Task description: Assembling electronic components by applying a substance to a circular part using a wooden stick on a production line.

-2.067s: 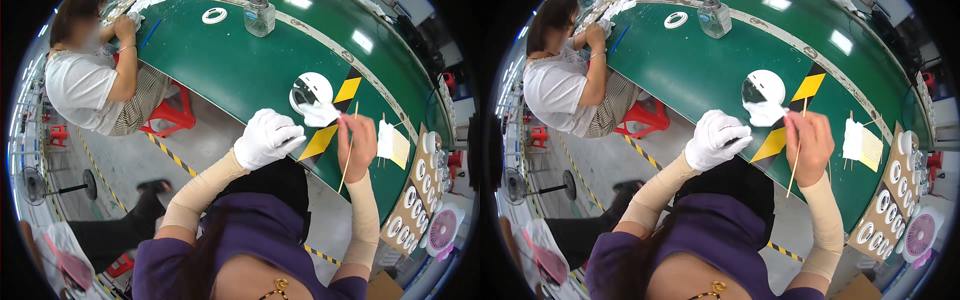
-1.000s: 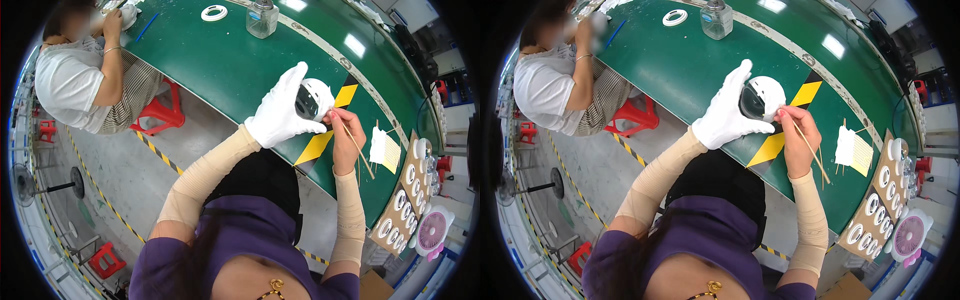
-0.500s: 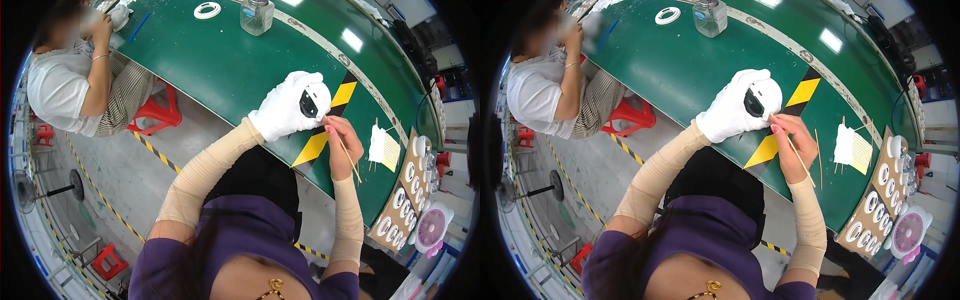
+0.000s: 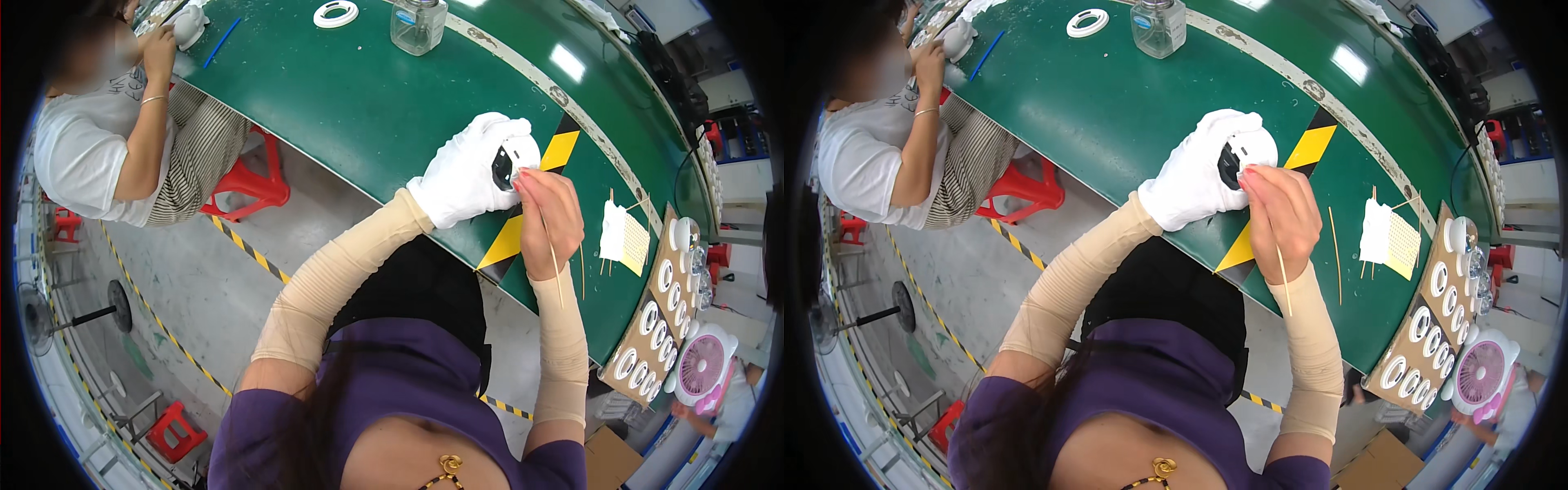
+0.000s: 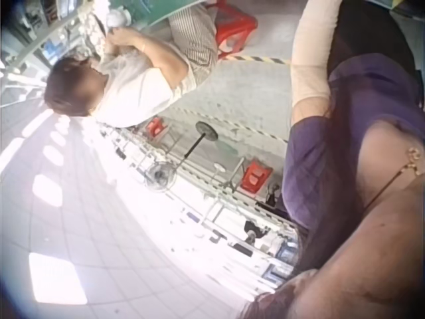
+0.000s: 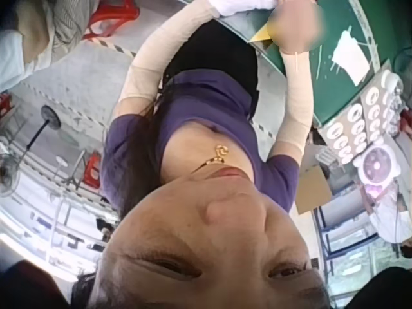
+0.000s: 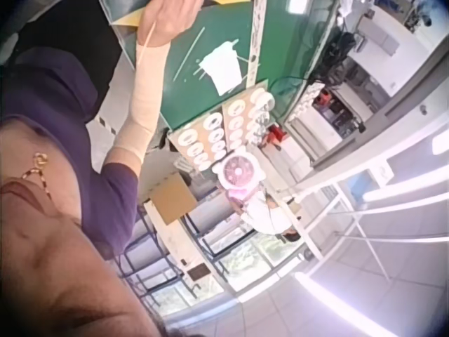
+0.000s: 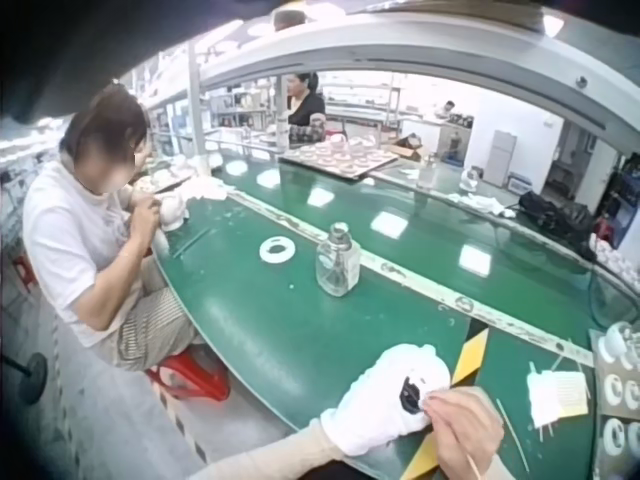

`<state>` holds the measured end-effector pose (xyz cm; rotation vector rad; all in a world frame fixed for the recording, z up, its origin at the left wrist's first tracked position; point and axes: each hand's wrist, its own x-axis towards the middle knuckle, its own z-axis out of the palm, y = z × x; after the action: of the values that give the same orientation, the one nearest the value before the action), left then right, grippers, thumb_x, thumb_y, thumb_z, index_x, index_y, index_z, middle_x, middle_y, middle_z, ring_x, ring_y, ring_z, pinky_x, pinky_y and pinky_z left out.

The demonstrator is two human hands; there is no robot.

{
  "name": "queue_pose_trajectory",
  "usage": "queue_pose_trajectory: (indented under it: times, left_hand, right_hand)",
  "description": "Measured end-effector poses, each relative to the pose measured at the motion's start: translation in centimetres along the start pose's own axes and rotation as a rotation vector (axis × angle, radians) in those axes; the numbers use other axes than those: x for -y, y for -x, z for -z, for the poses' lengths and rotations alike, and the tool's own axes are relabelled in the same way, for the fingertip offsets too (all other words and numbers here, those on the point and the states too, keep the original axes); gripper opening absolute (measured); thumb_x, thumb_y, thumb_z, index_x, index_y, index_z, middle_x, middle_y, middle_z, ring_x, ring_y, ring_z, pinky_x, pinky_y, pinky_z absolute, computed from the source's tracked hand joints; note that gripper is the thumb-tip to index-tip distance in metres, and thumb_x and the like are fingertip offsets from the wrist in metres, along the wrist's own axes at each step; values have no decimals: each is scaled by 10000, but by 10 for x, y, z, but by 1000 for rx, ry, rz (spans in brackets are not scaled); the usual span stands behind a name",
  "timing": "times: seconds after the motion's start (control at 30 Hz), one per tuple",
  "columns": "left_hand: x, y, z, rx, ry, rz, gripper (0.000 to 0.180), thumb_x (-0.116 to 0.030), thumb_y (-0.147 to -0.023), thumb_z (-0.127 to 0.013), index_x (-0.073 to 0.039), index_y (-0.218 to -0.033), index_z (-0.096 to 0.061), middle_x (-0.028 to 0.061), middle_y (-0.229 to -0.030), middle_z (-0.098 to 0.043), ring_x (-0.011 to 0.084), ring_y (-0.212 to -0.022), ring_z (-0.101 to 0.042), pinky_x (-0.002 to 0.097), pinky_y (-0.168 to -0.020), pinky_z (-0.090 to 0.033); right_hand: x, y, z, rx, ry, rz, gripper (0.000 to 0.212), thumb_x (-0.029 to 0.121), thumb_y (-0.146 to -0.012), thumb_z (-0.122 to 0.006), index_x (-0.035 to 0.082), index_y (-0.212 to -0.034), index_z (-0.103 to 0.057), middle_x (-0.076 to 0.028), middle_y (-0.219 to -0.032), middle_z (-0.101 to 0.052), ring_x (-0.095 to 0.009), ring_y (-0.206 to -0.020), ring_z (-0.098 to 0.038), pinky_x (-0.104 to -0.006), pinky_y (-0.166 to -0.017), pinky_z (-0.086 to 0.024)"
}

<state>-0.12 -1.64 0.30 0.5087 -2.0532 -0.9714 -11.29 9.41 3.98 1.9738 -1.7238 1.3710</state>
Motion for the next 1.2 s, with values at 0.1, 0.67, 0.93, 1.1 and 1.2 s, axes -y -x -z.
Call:
queue_pose_trajectory:
  times: [0.1, 0.67, 0.93, 1.1, 1.2]
  left_hand:
    - [-1, 0, 2, 6, 2, 12, 731, -274, -677, -808, -153, -1325, -491, 142, -1256, -506, 359, -1064, -582, 420, -886, -508]
    - [-2, -7, 13, 53, -186, -186, 627, -302, -700, -783, -131, -1256, -549, 139, -1214, -531, 328, -1030, -599, 399, -868, -519]
    - [-6, -8, 16, 81, -110, -110, 614, -359, -724, -761, -136, -1256, -551, 131, -1213, -530, 323, -1054, -593, 397, -896, -511]
    - [-8, -11, 19, 172, -54, -45, 629, -403, -734, -751, -134, -1265, -548, 126, -1229, -523, 321, -1089, -582, 392, -925, -497]
    - [-3, -10, 18, 161, -23, -74, 632, -402, -738, -748, -134, -1273, -545, 126, -1240, -518, 317, -1097, -580, 387, -930, -496]
  right_hand:
    - [-2, 3, -2, -5, 91, 83, 183, -91, -772, -687, -30, -944, -679, -133, -944, -667, -286, -862, -619, -345, -783, -502]
    - [12, 25, 14, -21, -440, -432, 148, -15, -942, -567, -31, -1088, -582, -145, -1095, -639, -179, -957, -639, -269, -867, -504]
    - [11, 35, 25, 29, -171, -322, 136, -36, -928, -571, -60, -1036, -650, -163, -1006, -686, -211, -913, -659, -282, -810, -534]
    - [10, 34, 21, 26, -264, -362, 154, -45, -917, -579, -77, -1041, -666, -175, -983, -695, -205, -851, -670, -278, -784, -532]
    - [7, 31, 15, 36, -167, -352, 159, -52, -900, -600, -68, -1040, -674, -169, -1016, -694, -222, -902, -667, -291, -819, -521]
